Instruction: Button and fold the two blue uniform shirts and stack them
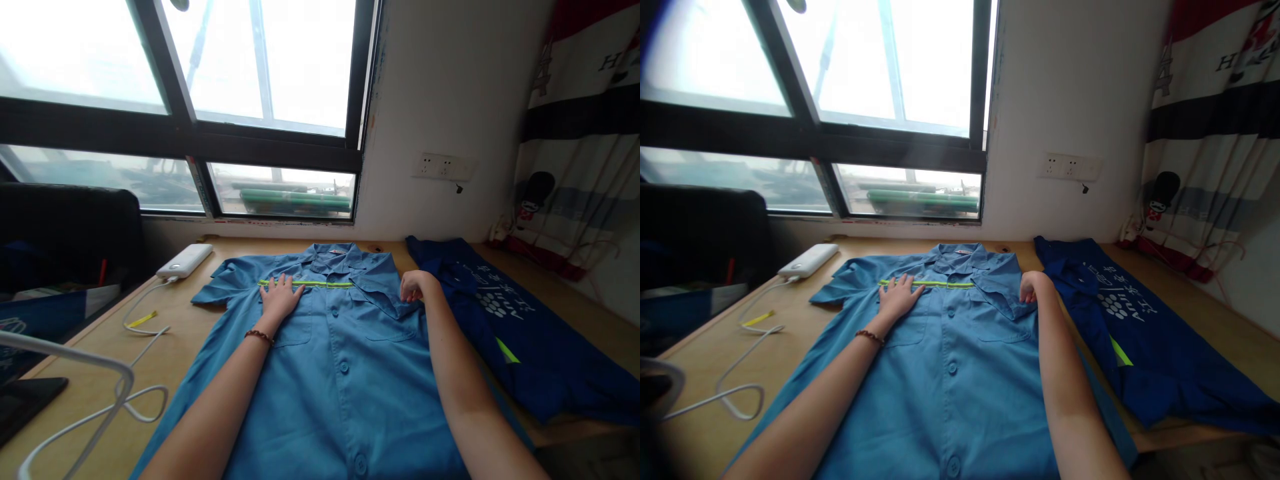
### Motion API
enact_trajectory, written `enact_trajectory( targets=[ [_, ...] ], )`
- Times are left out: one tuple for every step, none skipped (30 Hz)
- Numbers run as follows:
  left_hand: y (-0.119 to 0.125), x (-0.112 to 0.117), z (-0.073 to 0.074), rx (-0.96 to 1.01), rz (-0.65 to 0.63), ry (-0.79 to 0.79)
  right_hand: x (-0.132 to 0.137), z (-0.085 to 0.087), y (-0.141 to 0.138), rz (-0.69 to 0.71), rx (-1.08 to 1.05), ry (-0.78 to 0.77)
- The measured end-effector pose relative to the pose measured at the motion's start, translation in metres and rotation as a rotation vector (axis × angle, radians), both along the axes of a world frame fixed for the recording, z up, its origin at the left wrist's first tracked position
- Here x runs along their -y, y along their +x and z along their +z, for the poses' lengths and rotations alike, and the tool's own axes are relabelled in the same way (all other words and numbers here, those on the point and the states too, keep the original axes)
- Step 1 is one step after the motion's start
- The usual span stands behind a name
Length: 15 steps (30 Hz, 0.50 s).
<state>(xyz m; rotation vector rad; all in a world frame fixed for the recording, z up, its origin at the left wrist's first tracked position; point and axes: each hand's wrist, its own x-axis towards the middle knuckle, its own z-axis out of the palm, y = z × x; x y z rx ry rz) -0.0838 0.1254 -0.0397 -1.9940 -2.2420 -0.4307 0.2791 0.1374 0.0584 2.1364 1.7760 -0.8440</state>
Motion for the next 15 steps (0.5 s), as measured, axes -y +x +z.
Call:
enact_trajectory(
  targets=[
    [0.000,0.000,0.000,0.000,0.002,-0.002,-0.003,0.001,-0.002,0.000,0.006,0.022],
    [0.000,0.000,0.001,0.001,0.003,-0.004,-0.006,0.001,-0.005,0.002,0.011,0.067],
    [0.000,0.000,0.001,0.005,0.003,-0.005,-0.009,0.000,-0.011,0.009,0.014,0.130],
    [0.000,0.001,0.001,0.012,0.000,-0.004,-0.012,-0.003,-0.020,0.019,0.015,0.201],
    [0.000,0.001,0.001,0.020,-0.004,-0.001,-0.013,-0.008,-0.030,0.033,0.011,0.270],
    [0.000,0.001,0.000,0.030,-0.010,0.003,-0.014,-0.015,-0.041,0.042,0.008,0.331],
    [0.000,0.002,0.000,0.041,-0.016,0.008,-0.015,-0.025,-0.052,0.044,0.010,0.381],
    [0.001,0.002,0.000,0.055,-0.021,0.011,-0.014,-0.035,-0.062,0.036,0.020,0.420],
    [0.001,0.002,-0.001,0.071,-0.023,0.012,-0.014,-0.046,-0.069,0.015,0.044,0.456],
    [0.001,0.001,-0.001,0.093,-0.023,0.014,-0.014,-0.057,-0.073,-0.007,0.072,0.487],
    [0.000,-0.001,0.000,0.123,-0.019,0.017,-0.014,-0.066,-0.074,-0.029,0.099,0.516],
    [-0.003,-0.003,0.002,0.165,-0.017,0.020,-0.014,-0.073,-0.071,-0.052,0.119,0.536],
    [-0.007,-0.007,0.005,0.222,-0.014,0.026,-0.016,-0.079,-0.067,-0.072,0.132,0.551],
    [-0.013,-0.011,0.008,0.289,-0.006,0.039,-0.018,-0.083,-0.061,-0.090,0.140,0.561],
    [-0.022,-0.015,0.013,0.361,0.013,0.061,-0.020,-0.085,-0.054,-0.103,0.145,0.569]
  ],
)
